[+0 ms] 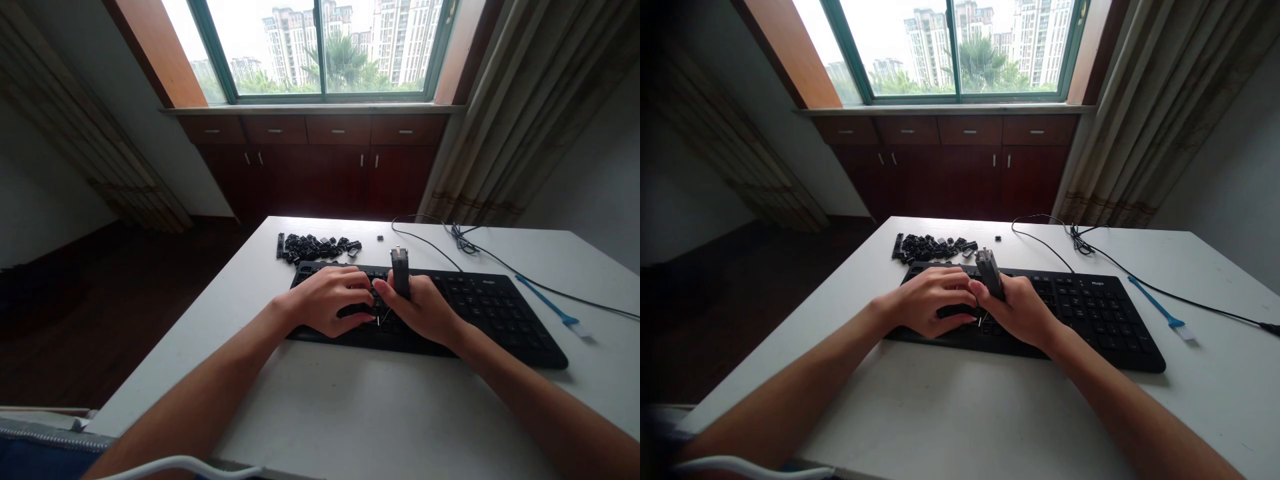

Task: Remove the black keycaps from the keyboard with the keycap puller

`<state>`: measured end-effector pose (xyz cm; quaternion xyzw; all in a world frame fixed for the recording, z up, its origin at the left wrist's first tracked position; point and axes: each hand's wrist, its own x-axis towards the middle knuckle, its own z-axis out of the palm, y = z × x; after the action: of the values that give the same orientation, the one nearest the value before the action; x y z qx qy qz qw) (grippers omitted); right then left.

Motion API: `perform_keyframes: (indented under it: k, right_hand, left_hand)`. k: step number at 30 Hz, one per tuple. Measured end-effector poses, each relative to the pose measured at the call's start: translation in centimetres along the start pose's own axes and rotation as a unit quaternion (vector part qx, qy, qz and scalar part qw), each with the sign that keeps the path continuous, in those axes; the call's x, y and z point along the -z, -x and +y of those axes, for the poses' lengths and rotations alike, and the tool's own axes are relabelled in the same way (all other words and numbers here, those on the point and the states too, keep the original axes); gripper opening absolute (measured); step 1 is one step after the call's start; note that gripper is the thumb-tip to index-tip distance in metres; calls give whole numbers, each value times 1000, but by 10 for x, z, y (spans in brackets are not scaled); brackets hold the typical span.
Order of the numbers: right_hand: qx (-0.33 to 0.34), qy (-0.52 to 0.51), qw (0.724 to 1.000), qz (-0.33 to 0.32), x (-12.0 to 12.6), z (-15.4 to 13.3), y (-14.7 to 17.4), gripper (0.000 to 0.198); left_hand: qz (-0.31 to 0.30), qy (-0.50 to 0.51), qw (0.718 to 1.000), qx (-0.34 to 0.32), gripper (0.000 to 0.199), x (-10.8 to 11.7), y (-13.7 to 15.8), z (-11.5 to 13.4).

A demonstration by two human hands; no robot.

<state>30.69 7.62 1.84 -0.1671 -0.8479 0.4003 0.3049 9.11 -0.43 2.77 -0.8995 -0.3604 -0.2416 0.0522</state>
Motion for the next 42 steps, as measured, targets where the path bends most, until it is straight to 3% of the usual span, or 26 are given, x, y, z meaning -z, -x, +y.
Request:
perform_keyframes:
  k: [11,16,18,28,35,38,42]
  right_hand:
    - [25,44,999,-8,1,-1,-3,34]
    - [47,111,987,-106,3,-5,-19,22]
    - [45,100,987,-116,3,-4,-22,23]
    - [8,37,999,-20,-6,2,-8,26]
    - [-37,95,990,101,-23,-9,6,23]
    - [-33,119,988,91,-24,-13,4,24]
    - [-19,150,986,71,-20,-17,0,29]
  left_hand:
    - [-5,-11,1000,1,21,-2,2,-2]
    - [46,-3,999,-26,19,-4,3,-4]
    - [47,-5,999,-27,19,-5,4,-5]
    - [5,11,1000,4,21,-2,2,-2]
    - [-6,-1,1000,1,26,-1,0,2]
    - [12,-21,1000,3,36,-5,-3,4]
    - [28,-24,999,9,25,-9,-3,5]
